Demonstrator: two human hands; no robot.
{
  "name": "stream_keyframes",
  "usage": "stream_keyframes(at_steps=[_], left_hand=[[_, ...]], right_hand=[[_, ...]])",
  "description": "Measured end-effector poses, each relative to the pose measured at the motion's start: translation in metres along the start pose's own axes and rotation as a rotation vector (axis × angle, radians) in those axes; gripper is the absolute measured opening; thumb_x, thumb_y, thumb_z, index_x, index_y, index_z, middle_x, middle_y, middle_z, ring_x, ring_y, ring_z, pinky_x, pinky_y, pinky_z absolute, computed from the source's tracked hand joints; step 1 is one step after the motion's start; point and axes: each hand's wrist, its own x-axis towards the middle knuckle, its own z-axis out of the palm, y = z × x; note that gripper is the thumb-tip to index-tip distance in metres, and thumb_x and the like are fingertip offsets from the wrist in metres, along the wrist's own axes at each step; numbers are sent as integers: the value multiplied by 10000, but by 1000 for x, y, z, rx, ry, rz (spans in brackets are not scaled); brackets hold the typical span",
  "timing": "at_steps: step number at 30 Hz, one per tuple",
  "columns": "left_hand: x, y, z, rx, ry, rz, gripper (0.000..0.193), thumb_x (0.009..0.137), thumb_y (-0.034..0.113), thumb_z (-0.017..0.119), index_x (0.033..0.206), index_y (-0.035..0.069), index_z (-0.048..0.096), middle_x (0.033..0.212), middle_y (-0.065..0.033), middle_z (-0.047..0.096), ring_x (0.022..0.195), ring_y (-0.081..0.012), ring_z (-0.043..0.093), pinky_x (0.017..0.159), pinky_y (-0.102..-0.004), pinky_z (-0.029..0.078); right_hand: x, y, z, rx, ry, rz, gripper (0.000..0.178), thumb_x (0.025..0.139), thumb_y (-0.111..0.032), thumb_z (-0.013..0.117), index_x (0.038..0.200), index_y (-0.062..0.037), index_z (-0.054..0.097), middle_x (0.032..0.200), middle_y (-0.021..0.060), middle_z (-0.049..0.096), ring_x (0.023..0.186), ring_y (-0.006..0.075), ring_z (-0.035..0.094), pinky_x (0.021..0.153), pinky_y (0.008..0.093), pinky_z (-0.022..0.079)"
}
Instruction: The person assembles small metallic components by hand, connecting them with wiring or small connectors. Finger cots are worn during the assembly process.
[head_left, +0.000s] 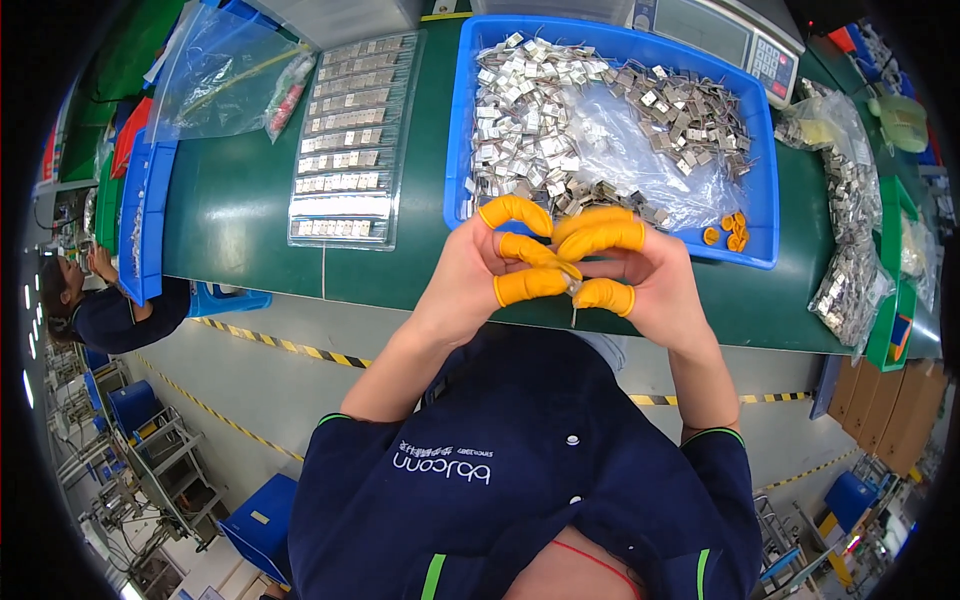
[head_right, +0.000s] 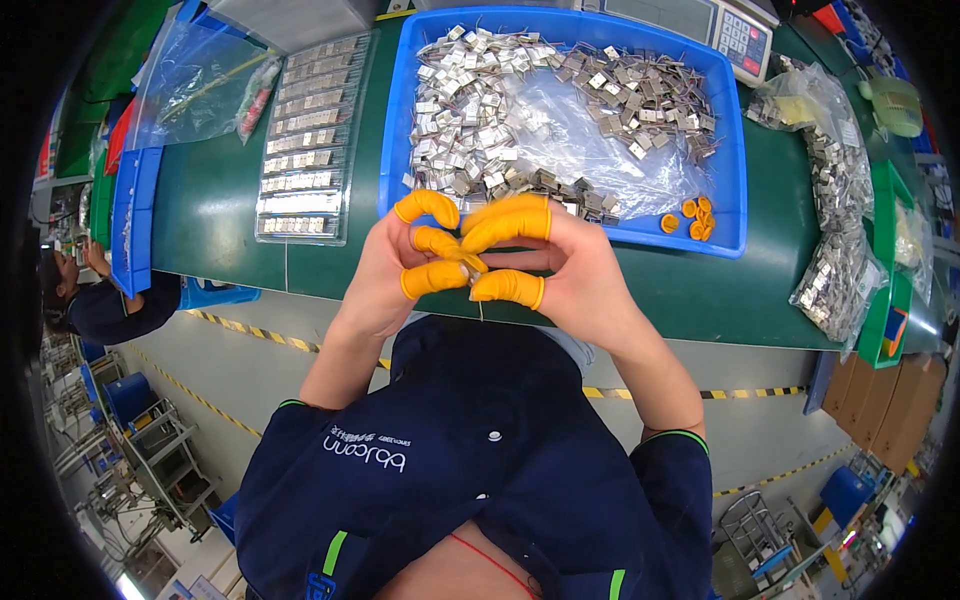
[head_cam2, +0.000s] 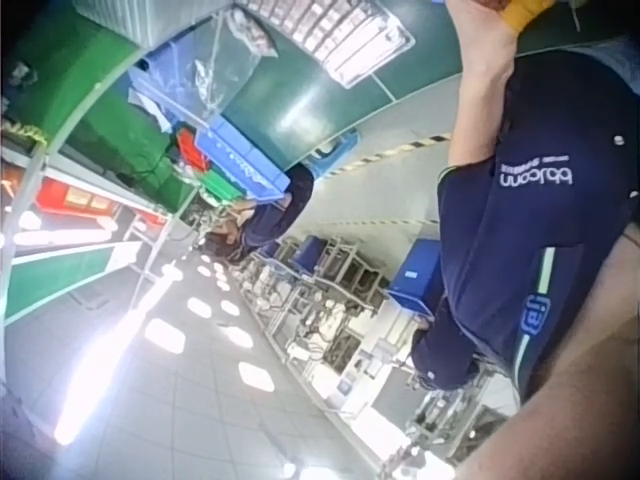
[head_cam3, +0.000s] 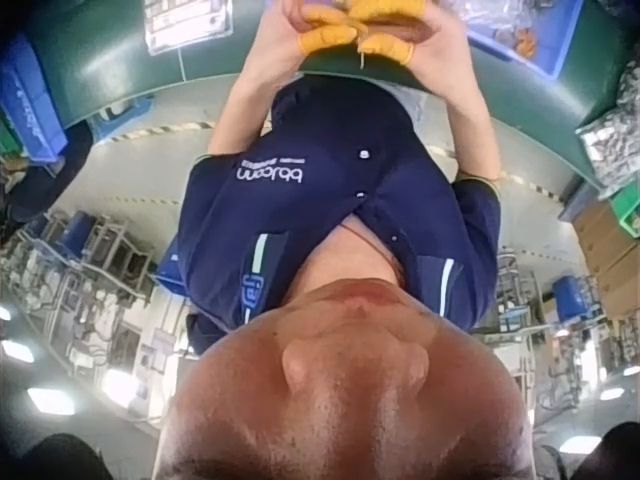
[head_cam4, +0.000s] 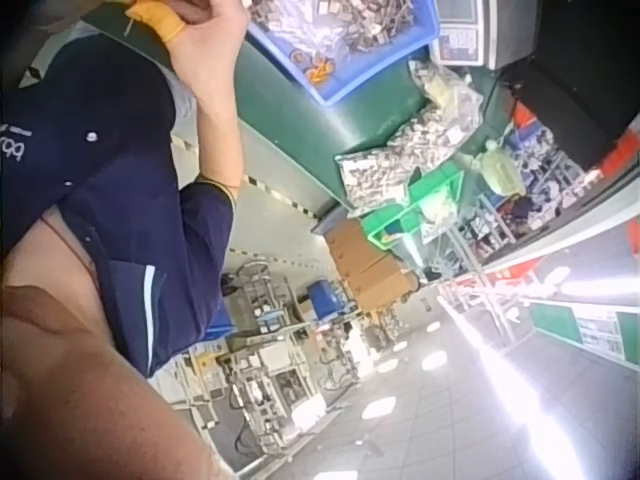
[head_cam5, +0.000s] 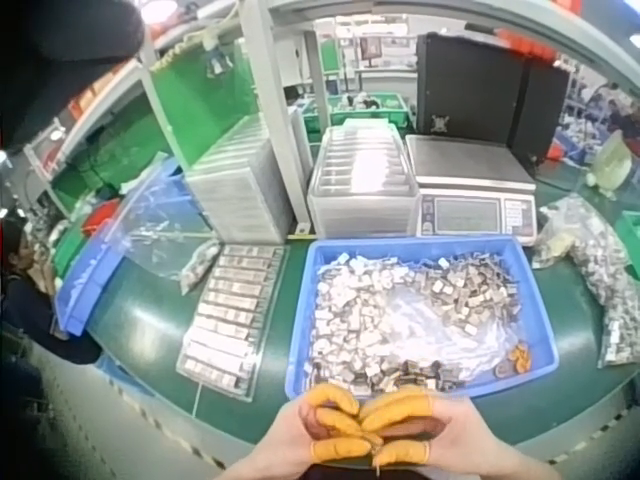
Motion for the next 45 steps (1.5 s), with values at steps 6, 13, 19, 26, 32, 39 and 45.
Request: stream_keyframes(at_steps=[6,13,19,26,32,39,45], left_hand=[[8,-8,3,78,40,137,264,766,-38,614,992,13,487,868,-109,622,802,-167,620,699,-258,499],[38,31,-30,1390,271,500,160,691,94,684,825,10,655,835,-88,628,856,-199,557,751,-317,439],[53,25,-31,1960,100,356,150,584,67,684,721,22,644,773,-59,575,854,-203,491,796,-332,324],[67,23,-39,1977,-19,421,142,550,39,662,688,31,631,725,-63,553,833,-204,498,768,-332,328],[61,30,-38,1898,26,419,139,573,62,677,697,19,631,737,-85,575,791,-218,523,767,-340,342],[48,28,-34,1728,99,505,154,657,106,685,798,49,658,752,-83,586,814,-216,530,790,-334,336],[36,29,-33,1425,358,524,152,736,137,652,875,86,684,765,-56,604,801,-194,504,778,-309,323]], right_hand=[[-1,-18,2,-463,126,-151,200,719,4,664,918,1,643,930,93,634,857,176,615,740,269,494],[48,-20,-56,-981,534,-331,235,728,-49,656,963,-50,642,932,75,645,874,200,605,785,280,458],[76,7,-24,-1241,-217,-243,228,682,-42,640,909,-32,625,917,115,598,872,293,557,777,351,450],[83,19,-15,-1432,-162,-198,113,630,4,601,742,17,600,788,159,586,806,305,576,688,384,475],[86,25,-17,-1367,-139,-163,81,629,26,586,706,9,607,755,175,589,768,330,581,684,410,467],[73,17,-11,-1421,-63,-228,98,653,0,606,749,16,611,780,157,586,756,318,568,665,384,459],[64,4,-9,-887,258,-279,186,733,-25,638,915,13,638,827,127,624,741,229,621,660,291,489]])
